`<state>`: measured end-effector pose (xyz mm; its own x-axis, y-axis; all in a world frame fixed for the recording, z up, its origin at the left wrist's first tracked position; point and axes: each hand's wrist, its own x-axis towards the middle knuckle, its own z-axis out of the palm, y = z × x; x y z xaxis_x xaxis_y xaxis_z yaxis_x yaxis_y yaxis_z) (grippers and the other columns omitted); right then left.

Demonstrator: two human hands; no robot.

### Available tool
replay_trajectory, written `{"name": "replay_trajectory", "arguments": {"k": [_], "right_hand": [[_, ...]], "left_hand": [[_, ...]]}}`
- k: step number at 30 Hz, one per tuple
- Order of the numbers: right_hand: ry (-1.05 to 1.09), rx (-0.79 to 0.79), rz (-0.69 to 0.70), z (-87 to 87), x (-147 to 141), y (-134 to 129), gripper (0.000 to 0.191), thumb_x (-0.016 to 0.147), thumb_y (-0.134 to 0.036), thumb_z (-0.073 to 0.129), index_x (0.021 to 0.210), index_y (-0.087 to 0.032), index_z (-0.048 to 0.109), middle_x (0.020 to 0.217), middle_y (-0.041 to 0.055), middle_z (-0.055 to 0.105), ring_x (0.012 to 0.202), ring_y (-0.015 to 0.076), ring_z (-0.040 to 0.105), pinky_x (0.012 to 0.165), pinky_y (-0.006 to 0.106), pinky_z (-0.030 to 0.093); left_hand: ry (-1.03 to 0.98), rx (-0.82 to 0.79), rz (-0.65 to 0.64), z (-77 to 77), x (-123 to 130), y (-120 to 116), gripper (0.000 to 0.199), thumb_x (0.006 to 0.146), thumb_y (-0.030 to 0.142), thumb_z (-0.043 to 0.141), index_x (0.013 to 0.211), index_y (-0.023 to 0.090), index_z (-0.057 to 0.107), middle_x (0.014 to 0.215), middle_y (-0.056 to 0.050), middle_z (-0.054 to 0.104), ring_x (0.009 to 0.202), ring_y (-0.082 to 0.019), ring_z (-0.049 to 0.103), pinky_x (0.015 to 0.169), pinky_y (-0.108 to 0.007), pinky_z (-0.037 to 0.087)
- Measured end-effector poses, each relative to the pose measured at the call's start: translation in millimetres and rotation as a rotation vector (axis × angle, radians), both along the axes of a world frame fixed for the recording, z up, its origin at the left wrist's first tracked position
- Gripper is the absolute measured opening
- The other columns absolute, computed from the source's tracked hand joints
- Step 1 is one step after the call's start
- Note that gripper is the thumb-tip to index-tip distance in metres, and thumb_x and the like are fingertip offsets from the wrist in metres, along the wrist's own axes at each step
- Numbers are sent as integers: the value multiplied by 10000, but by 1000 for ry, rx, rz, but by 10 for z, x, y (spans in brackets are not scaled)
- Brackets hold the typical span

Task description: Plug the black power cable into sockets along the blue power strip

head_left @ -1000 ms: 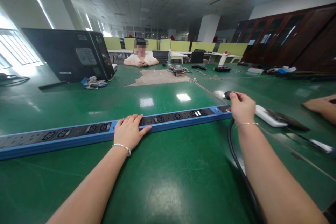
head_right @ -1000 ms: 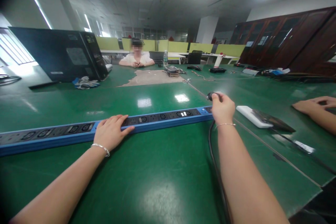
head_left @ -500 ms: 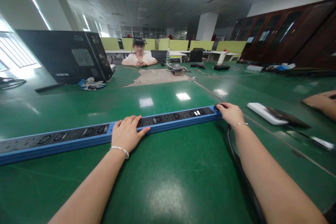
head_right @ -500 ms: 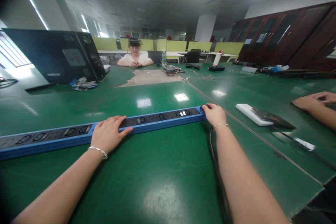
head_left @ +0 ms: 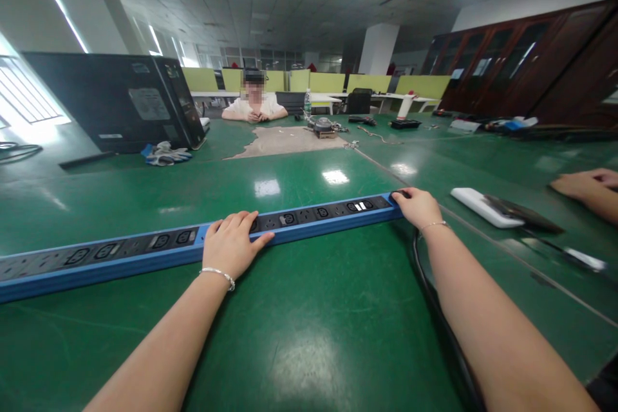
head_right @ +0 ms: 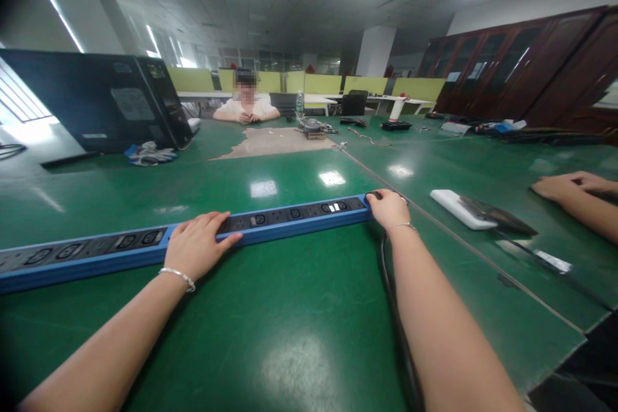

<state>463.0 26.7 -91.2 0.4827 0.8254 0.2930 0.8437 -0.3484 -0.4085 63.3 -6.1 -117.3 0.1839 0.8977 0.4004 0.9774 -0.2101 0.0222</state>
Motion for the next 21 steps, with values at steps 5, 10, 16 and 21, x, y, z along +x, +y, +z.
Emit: {"name": "replay_trajectory", "arguments": {"k": [5,10,16,21], "right_hand": [[13,2,-1,4,-6,14,371,756,-403,500,982,-164,672,962,99,678,871,218,609,784,307,452],[16,24,7,-34,-24,4,354,776,-378,476,978,-149,656,943,115,670,868,220,604,775,307,451],[74,11,33,-23,-7,12,345,777,-379,490,981,-144,639,872,104,667,711,184,612,681,288,478],[173,-44,-3,6,-35,15,372,770,-393,493,1025,-158,627,826,92,672,531,150,568,526,271,474]], "left_hand": [[-13,-6,2,-2,3,2,583,813,612,348,1227,235,512,1245,-84,557,1151,-242,476,965,-410,315],[-15,0,1,-1,10,-5,575,814,600,360,1223,226,512,1248,-86,554,1152,-241,476,973,-411,307],[-21,-5,2,-5,12,-5,576,816,599,352,1227,228,510,1255,-87,549,1158,-247,469,976,-420,300],[-37,2,-8,-11,10,-4,578,814,599,353,1222,223,516,1252,-88,552,1157,-250,471,977,-424,298]]}}
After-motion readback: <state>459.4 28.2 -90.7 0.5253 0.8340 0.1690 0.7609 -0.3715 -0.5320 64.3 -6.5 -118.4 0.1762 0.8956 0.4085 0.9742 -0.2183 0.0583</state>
